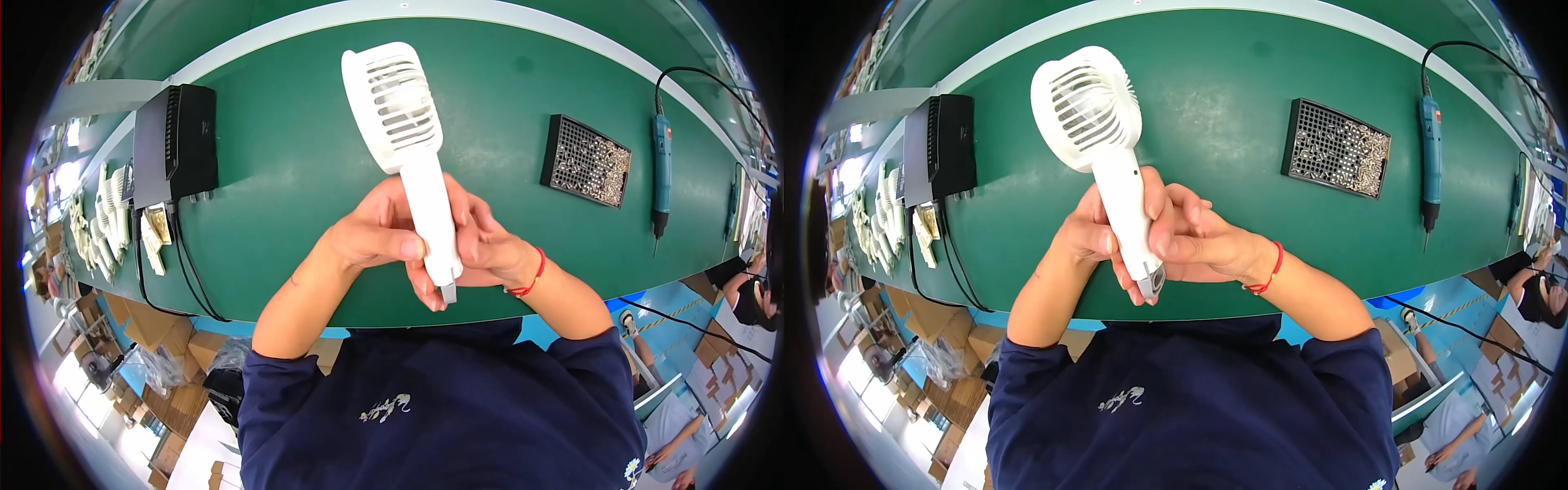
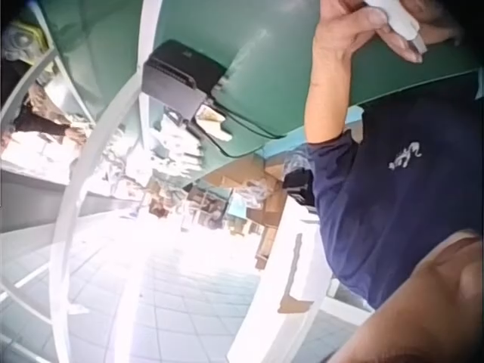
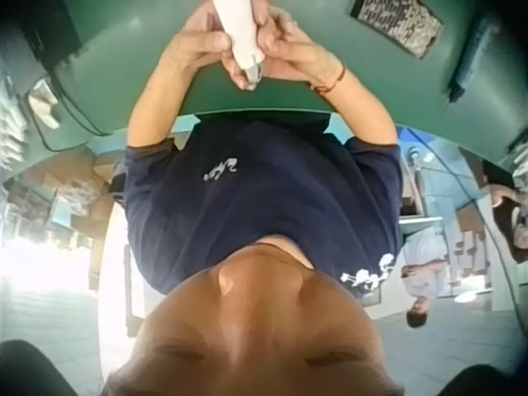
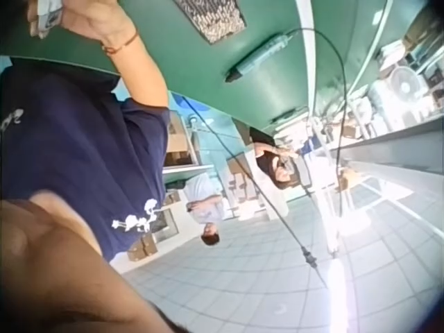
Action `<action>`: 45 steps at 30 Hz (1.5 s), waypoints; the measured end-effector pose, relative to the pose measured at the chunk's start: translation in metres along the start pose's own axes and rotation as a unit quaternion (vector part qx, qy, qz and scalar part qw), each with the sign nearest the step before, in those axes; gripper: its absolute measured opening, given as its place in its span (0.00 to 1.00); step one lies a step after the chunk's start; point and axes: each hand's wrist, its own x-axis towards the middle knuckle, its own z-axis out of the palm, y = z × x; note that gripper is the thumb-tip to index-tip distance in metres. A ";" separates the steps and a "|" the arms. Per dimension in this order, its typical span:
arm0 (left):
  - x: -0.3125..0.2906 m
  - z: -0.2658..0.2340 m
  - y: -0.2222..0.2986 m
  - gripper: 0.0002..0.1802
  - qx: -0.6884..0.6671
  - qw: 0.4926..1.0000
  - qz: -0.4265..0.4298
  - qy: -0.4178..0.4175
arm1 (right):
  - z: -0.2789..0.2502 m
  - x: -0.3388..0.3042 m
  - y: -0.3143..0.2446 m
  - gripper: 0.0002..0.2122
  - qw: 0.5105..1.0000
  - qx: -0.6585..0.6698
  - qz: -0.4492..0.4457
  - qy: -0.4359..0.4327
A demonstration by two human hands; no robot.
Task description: Assemble small handheld electric fans using an electric screwdriver on an assembly line.
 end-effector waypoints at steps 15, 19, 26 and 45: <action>0.002 0.009 -0.005 0.22 0.076 0.992 0.071 0.072 | -0.001 -0.003 0.002 0.21 1.000 -0.008 0.011 -0.020; -0.003 0.008 -0.003 0.21 0.095 0.988 0.071 0.102 | 0.002 -0.001 0.005 0.19 0.999 -0.029 -0.024 0.000; 0.001 0.007 0.003 0.22 0.085 0.994 0.055 0.035 | 0.002 -0.005 -0.002 0.19 0.996 -0.088 -0.019 -0.020; 0.002 0.020 0.029 0.44 0.114 0.988 0.017 0.105 | 0.004 -0.005 -0.012 0.19 0.894 -0.416 -0.116 0.120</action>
